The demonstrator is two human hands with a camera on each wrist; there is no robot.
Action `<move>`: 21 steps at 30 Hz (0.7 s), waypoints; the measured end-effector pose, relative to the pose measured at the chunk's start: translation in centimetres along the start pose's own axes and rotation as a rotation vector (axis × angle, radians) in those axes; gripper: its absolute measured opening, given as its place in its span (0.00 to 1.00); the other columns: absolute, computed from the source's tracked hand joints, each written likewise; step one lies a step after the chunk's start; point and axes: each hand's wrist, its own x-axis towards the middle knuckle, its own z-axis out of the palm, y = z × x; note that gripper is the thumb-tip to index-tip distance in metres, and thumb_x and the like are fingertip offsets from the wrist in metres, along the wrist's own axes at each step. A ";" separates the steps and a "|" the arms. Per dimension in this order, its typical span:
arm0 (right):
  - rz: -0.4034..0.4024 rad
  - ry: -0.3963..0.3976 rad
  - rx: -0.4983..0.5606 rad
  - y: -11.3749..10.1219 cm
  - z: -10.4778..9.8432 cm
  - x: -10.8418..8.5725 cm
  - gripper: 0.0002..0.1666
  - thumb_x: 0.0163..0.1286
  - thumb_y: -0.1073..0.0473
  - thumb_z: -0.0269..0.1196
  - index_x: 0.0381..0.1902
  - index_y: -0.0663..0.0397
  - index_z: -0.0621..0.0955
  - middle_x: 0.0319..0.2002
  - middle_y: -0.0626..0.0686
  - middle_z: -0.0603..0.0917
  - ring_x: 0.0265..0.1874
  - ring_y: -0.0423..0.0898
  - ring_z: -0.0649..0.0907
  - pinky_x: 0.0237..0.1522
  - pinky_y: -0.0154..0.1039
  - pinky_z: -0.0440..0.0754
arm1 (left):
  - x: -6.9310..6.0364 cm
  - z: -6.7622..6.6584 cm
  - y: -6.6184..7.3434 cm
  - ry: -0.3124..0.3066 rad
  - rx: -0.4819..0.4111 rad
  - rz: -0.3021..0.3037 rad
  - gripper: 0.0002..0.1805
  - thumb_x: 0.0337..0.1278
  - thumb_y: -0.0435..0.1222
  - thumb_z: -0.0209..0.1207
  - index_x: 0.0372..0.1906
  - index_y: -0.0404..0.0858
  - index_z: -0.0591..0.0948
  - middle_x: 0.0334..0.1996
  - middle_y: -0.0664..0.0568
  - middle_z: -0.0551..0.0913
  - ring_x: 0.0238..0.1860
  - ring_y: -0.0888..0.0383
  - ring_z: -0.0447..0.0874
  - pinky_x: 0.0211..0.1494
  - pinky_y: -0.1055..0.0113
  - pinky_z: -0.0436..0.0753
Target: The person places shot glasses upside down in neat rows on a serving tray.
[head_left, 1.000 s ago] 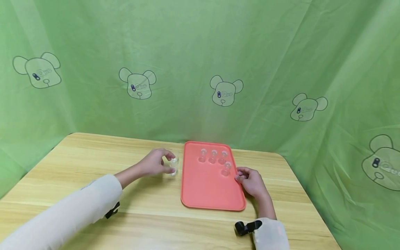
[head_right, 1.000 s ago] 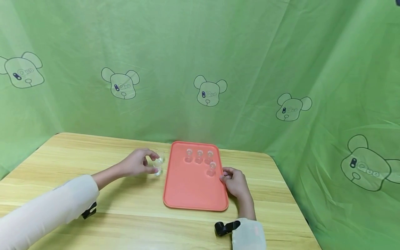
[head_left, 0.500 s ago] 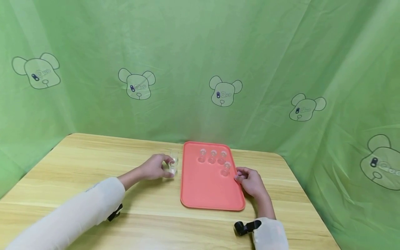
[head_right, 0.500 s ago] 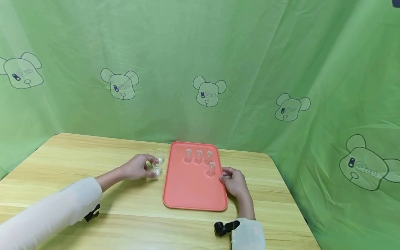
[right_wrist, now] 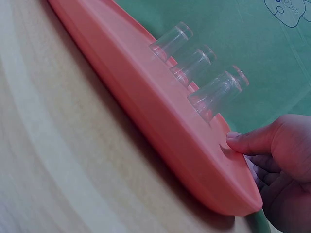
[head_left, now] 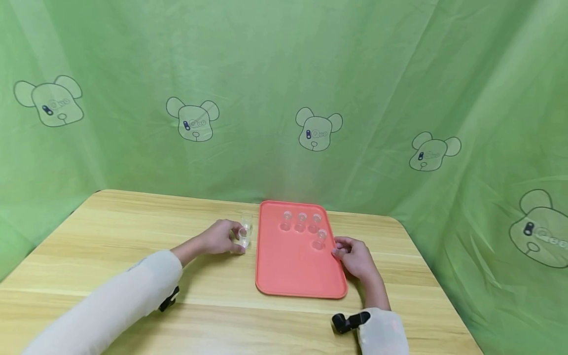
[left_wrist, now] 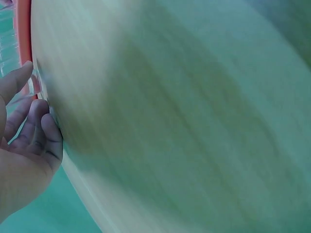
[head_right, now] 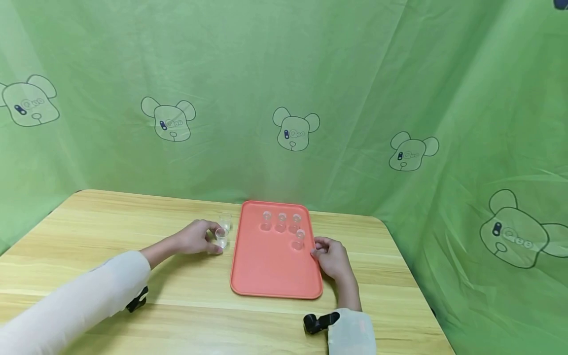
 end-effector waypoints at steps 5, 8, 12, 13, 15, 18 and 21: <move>0.009 -0.001 0.002 0.0 0.0 0.0 0.23 0.75 0.67 0.61 0.66 0.64 0.77 0.49 0.60 0.82 0.46 0.52 0.79 0.43 0.37 0.81 | 0.3 0.1 -0.2 -0.008 0.020 0.003 0.17 0.48 0.35 0.78 0.43 0.39 0.84 0.38 0.53 0.84 0.38 0.58 0.79 0.47 0.62 0.81; 0.013 0.001 0.000 0.0 0.0 0.0 0.23 0.75 0.67 0.61 0.66 0.64 0.77 0.49 0.60 0.82 0.45 0.52 0.80 0.43 0.37 0.81 | 0.6 0.2 -0.1 -0.011 0.036 0.005 0.18 0.47 0.35 0.78 0.43 0.38 0.84 0.37 0.54 0.84 0.39 0.58 0.79 0.48 0.62 0.80; 0.010 0.000 0.002 0.1 -0.1 0.0 0.23 0.75 0.67 0.61 0.66 0.65 0.77 0.49 0.60 0.82 0.45 0.52 0.80 0.42 0.36 0.81 | 1.0 0.2 0.0 -0.020 0.040 -0.008 0.18 0.46 0.35 0.78 0.42 0.38 0.85 0.35 0.55 0.83 0.39 0.58 0.78 0.49 0.62 0.80; 0.010 0.000 0.002 0.1 -0.1 0.0 0.23 0.75 0.67 0.61 0.66 0.65 0.77 0.49 0.60 0.82 0.45 0.52 0.80 0.42 0.36 0.81 | 1.0 0.2 0.0 -0.025 0.036 -0.016 0.17 0.46 0.35 0.78 0.42 0.37 0.85 0.35 0.55 0.83 0.38 0.58 0.78 0.48 0.62 0.80; 0.011 -0.002 0.002 0.1 -0.1 -0.1 0.23 0.75 0.67 0.61 0.66 0.65 0.77 0.49 0.60 0.82 0.45 0.52 0.80 0.42 0.36 0.81 | 1.1 0.2 0.1 -0.035 0.026 -0.026 0.16 0.46 0.35 0.78 0.41 0.37 0.85 0.34 0.54 0.83 0.37 0.58 0.78 0.47 0.63 0.80; 0.015 -0.003 0.003 0.0 -0.1 -0.1 0.23 0.75 0.67 0.60 0.66 0.65 0.77 0.49 0.60 0.82 0.45 0.52 0.79 0.42 0.36 0.81 | 1.2 0.1 0.1 -0.047 0.004 -0.039 0.15 0.47 0.34 0.78 0.39 0.37 0.85 0.32 0.54 0.82 0.36 0.58 0.77 0.45 0.64 0.79; 0.011 -0.002 0.002 0.0 -0.1 0.0 0.23 0.75 0.67 0.61 0.66 0.65 0.77 0.48 0.60 0.82 0.45 0.52 0.79 0.42 0.37 0.81 | 1.2 0.1 -0.1 -0.047 -0.004 -0.037 0.14 0.47 0.34 0.78 0.39 0.37 0.85 0.31 0.53 0.82 0.35 0.59 0.76 0.43 0.64 0.78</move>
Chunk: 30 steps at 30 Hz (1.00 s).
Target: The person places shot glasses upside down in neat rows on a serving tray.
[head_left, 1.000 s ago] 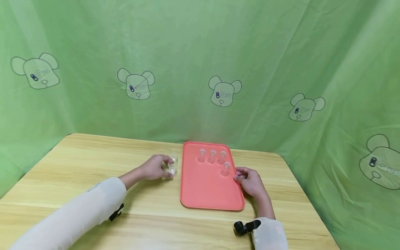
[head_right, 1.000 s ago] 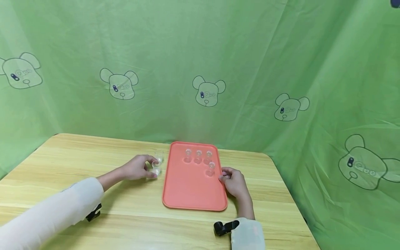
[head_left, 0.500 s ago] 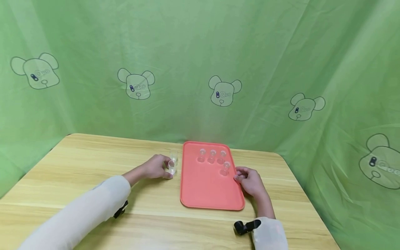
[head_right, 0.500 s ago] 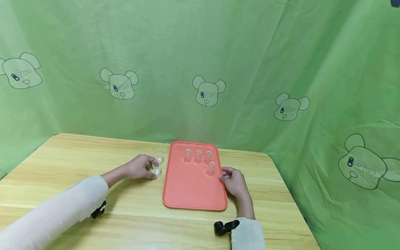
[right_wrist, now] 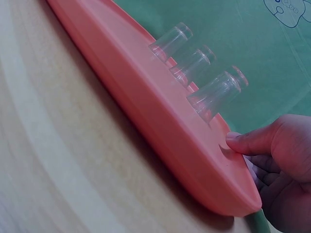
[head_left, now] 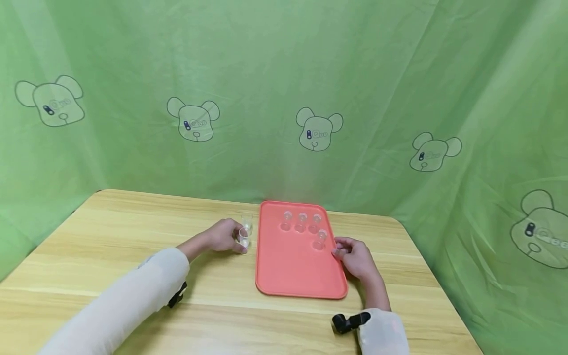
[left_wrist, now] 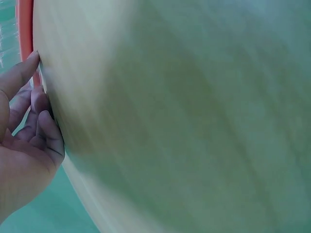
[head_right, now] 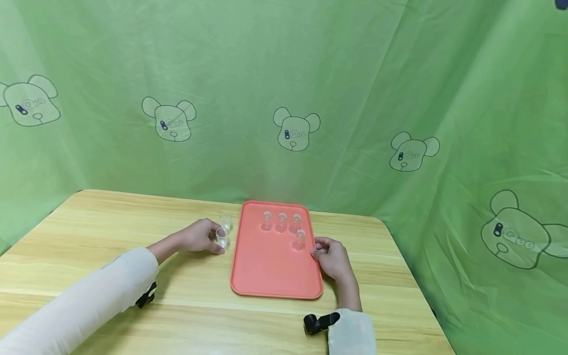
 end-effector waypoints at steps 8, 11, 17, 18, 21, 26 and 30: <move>-0.003 -0.004 0.002 -0.2 0.0 0.0 0.22 0.74 0.66 0.62 0.64 0.65 0.78 0.48 0.60 0.82 0.44 0.52 0.79 0.41 0.34 0.80 | -0.2 0.0 -0.1 0.000 -0.004 0.013 0.14 0.48 0.35 0.77 0.38 0.36 0.85 0.29 0.54 0.81 0.32 0.61 0.75 0.41 0.66 0.77; -0.008 -0.005 0.003 -0.2 0.0 0.0 0.22 0.74 0.66 0.62 0.64 0.66 0.78 0.47 0.61 0.82 0.44 0.52 0.79 0.40 0.34 0.80 | -0.2 -0.1 0.0 -0.004 0.009 0.020 0.14 0.49 0.36 0.77 0.38 0.36 0.85 0.28 0.55 0.81 0.31 0.61 0.75 0.39 0.67 0.77; -0.006 -0.004 0.004 -0.2 0.0 -0.1 0.22 0.75 0.66 0.62 0.65 0.66 0.77 0.47 0.60 0.82 0.44 0.51 0.79 0.39 0.34 0.79 | -0.3 -0.6 0.1 -0.009 0.029 0.041 0.13 0.48 0.35 0.77 0.37 0.37 0.86 0.27 0.55 0.81 0.30 0.61 0.76 0.37 0.67 0.78; -0.005 -0.003 0.003 -0.2 0.0 -0.1 0.22 0.75 0.66 0.62 0.65 0.66 0.77 0.47 0.60 0.82 0.43 0.51 0.79 0.40 0.34 0.80 | -0.3 -0.7 0.2 -0.010 0.028 0.042 0.13 0.48 0.35 0.77 0.37 0.37 0.86 0.27 0.54 0.82 0.30 0.60 0.76 0.38 0.67 0.78; -0.008 -0.003 -0.002 -0.3 0.0 -0.1 0.22 0.75 0.66 0.62 0.65 0.66 0.77 0.47 0.60 0.82 0.43 0.51 0.79 0.40 0.35 0.79 | -0.3 -1.0 0.4 -0.019 0.035 0.046 0.14 0.47 0.36 0.77 0.39 0.36 0.87 0.28 0.55 0.82 0.30 0.60 0.78 0.38 0.67 0.79; -0.013 -0.001 -0.008 -0.3 0.0 -0.1 0.22 0.75 0.67 0.61 0.65 0.66 0.77 0.48 0.60 0.82 0.44 0.51 0.79 0.41 0.35 0.80 | -0.3 -1.5 0.8 -0.033 0.074 0.098 0.14 0.46 0.36 0.78 0.38 0.36 0.88 0.28 0.56 0.84 0.31 0.62 0.79 0.39 0.68 0.81; -0.001 -0.005 -0.009 -0.2 0.0 -0.1 0.23 0.75 0.67 0.61 0.65 0.65 0.77 0.48 0.60 0.82 0.44 0.52 0.79 0.41 0.35 0.80 | -0.2 -1.6 1.3 -0.035 0.107 0.126 0.11 0.47 0.36 0.77 0.35 0.38 0.87 0.27 0.57 0.83 0.31 0.63 0.78 0.39 0.69 0.80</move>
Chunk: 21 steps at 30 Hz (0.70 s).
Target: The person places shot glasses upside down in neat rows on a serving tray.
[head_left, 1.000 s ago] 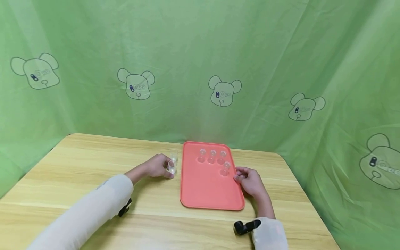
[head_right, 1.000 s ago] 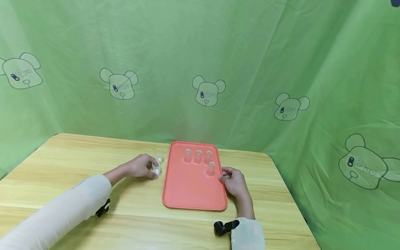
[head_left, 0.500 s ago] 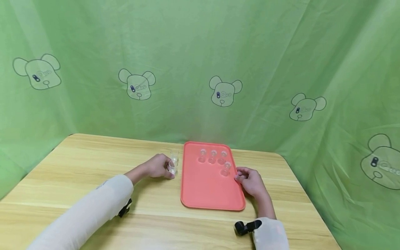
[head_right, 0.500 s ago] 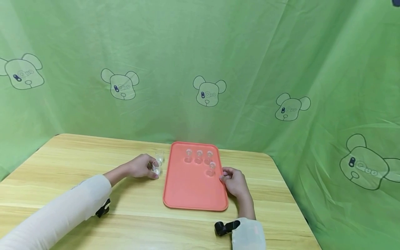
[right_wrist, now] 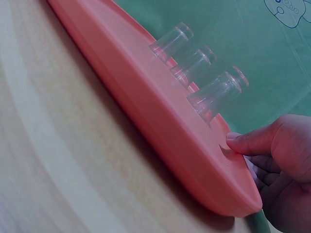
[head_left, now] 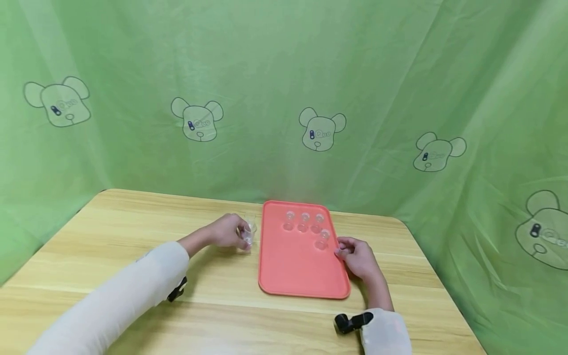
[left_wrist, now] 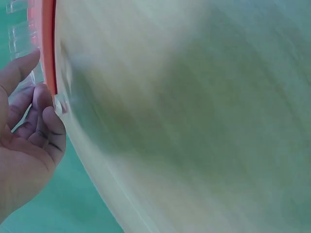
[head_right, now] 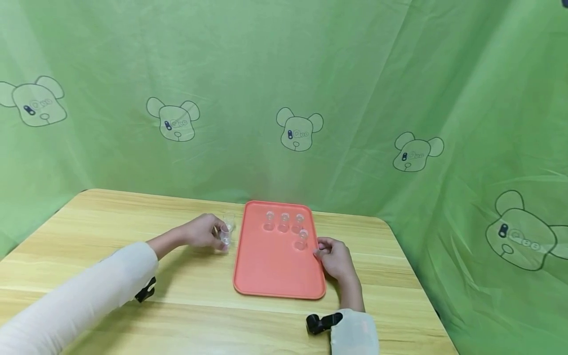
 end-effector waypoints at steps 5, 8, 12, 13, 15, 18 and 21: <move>0.010 -0.003 0.002 0.2 -0.1 0.0 0.23 0.75 0.67 0.60 0.66 0.65 0.77 0.48 0.60 0.81 0.44 0.52 0.79 0.41 0.36 0.81 | 0.4 0.0 0.7 -0.013 0.031 0.023 0.10 0.47 0.37 0.77 0.32 0.39 0.86 0.27 0.58 0.82 0.30 0.64 0.76 0.39 0.69 0.78; 0.007 -0.002 0.004 0.2 -0.1 0.0 0.23 0.75 0.68 0.60 0.66 0.65 0.77 0.48 0.60 0.81 0.44 0.52 0.79 0.40 0.36 0.81 | 0.6 0.0 1.2 -0.024 0.039 0.034 0.10 0.47 0.37 0.77 0.32 0.39 0.86 0.26 0.58 0.82 0.30 0.63 0.75 0.39 0.69 0.77; 0.000 0.001 0.005 0.2 -0.1 0.1 0.22 0.75 0.68 0.60 0.65 0.65 0.77 0.48 0.60 0.81 0.44 0.52 0.79 0.40 0.36 0.81 | 0.9 0.1 1.7 -0.024 0.042 0.046 0.10 0.47 0.36 0.76 0.33 0.40 0.87 0.28 0.59 0.83 0.32 0.62 0.77 0.40 0.69 0.78; -0.002 0.002 0.006 0.2 -0.1 0.1 0.22 0.75 0.68 0.60 0.65 0.65 0.77 0.47 0.60 0.81 0.44 0.52 0.79 0.40 0.36 0.81 | 1.0 0.1 1.8 -0.022 0.043 0.052 0.09 0.47 0.36 0.76 0.34 0.40 0.87 0.28 0.59 0.84 0.33 0.63 0.78 0.40 0.69 0.78; -0.004 0.001 0.007 0.2 -0.1 0.1 0.22 0.75 0.68 0.60 0.65 0.66 0.77 0.48 0.60 0.82 0.44 0.52 0.79 0.40 0.35 0.81 | 1.3 0.2 2.0 -0.021 0.041 0.059 0.09 0.47 0.35 0.75 0.35 0.40 0.88 0.28 0.59 0.84 0.34 0.63 0.79 0.41 0.69 0.79; -0.003 -0.001 0.010 0.2 -0.1 0.1 0.22 0.75 0.68 0.61 0.65 0.66 0.77 0.48 0.60 0.82 0.44 0.52 0.79 0.40 0.35 0.81 | 1.6 0.3 2.1 -0.026 0.041 0.069 0.08 0.47 0.34 0.74 0.34 0.40 0.88 0.28 0.59 0.85 0.34 0.62 0.80 0.42 0.69 0.79; -0.001 -0.003 0.011 0.1 -0.1 0.1 0.22 0.75 0.68 0.61 0.65 0.66 0.77 0.48 0.60 0.82 0.44 0.52 0.79 0.40 0.35 0.81 | 1.9 0.4 2.3 -0.033 0.045 0.069 0.07 0.48 0.34 0.74 0.33 0.41 0.87 0.28 0.59 0.85 0.34 0.61 0.81 0.41 0.68 0.79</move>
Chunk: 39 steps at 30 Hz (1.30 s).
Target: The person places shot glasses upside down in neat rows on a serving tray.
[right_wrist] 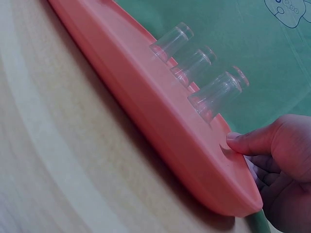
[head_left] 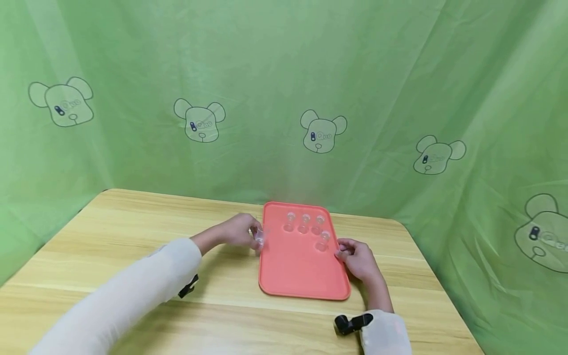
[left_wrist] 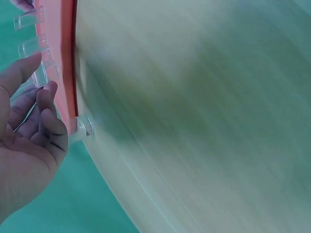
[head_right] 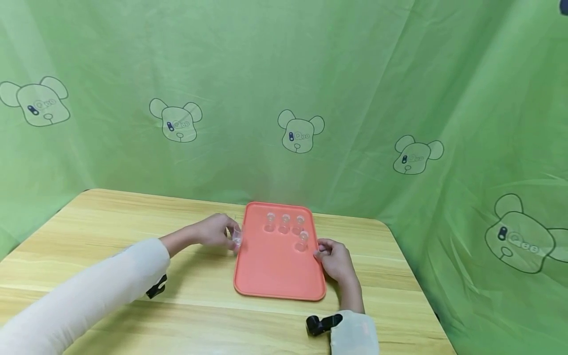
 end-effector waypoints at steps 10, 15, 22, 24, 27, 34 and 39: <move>-0.008 0.001 0.005 -0.2 0.0 -0.1 0.22 0.75 0.68 0.60 0.65 0.66 0.77 0.48 0.60 0.82 0.43 0.51 0.79 0.39 0.35 0.81 | 1.2 0.1 1.7 -0.002 -0.014 0.000 0.09 0.50 0.31 0.72 0.38 0.38 0.87 0.31 0.57 0.86 0.36 0.61 0.82 0.44 0.69 0.81; -0.007 0.000 0.004 -0.1 0.0 0.0 0.22 0.75 0.68 0.60 0.65 0.66 0.77 0.48 0.60 0.82 0.43 0.51 0.80 0.40 0.36 0.81 | 2.1 0.7 2.4 0.026 -0.044 -0.003 0.07 0.50 0.30 0.72 0.35 0.39 0.86 0.29 0.57 0.84 0.33 0.62 0.80 0.39 0.70 0.80; -0.001 -0.001 0.001 0.0 0.0 0.0 0.22 0.75 0.68 0.60 0.65 0.65 0.77 0.48 0.60 0.82 0.43 0.51 0.80 0.41 0.36 0.81 | 3.4 1.4 3.4 0.046 -0.092 -0.022 0.06 0.50 0.30 0.72 0.34 0.38 0.86 0.28 0.56 0.83 0.31 0.61 0.78 0.35 0.70 0.78; -0.007 0.000 -0.001 0.0 0.0 0.0 0.22 0.75 0.68 0.60 0.65 0.66 0.77 0.48 0.60 0.82 0.43 0.51 0.80 0.40 0.35 0.81 | 3.7 1.7 3.6 0.052 -0.109 -0.015 0.06 0.50 0.29 0.71 0.34 0.37 0.86 0.28 0.55 0.84 0.31 0.61 0.78 0.35 0.71 0.78; -0.008 0.001 0.000 0.1 0.0 0.0 0.22 0.75 0.67 0.61 0.65 0.66 0.77 0.48 0.60 0.82 0.44 0.51 0.80 0.40 0.35 0.81 | 4.1 2.2 3.8 0.055 -0.135 -0.012 0.05 0.51 0.29 0.71 0.34 0.37 0.86 0.28 0.54 0.84 0.30 0.62 0.78 0.35 0.71 0.78; -0.008 0.001 -0.008 0.2 0.0 0.1 0.22 0.75 0.68 0.60 0.65 0.65 0.77 0.48 0.60 0.82 0.44 0.51 0.80 0.42 0.37 0.81 | 4.8 3.3 3.8 0.085 -0.174 -0.040 0.05 0.51 0.30 0.71 0.31 0.38 0.85 0.26 0.54 0.83 0.30 0.62 0.77 0.35 0.71 0.78; 0.002 -0.004 -0.004 0.2 0.0 0.1 0.23 0.75 0.67 0.60 0.66 0.65 0.77 0.48 0.60 0.82 0.44 0.52 0.79 0.42 0.37 0.81 | 5.0 3.7 3.9 0.086 -0.193 -0.095 0.06 0.51 0.31 0.72 0.31 0.39 0.85 0.27 0.54 0.83 0.30 0.61 0.78 0.35 0.71 0.79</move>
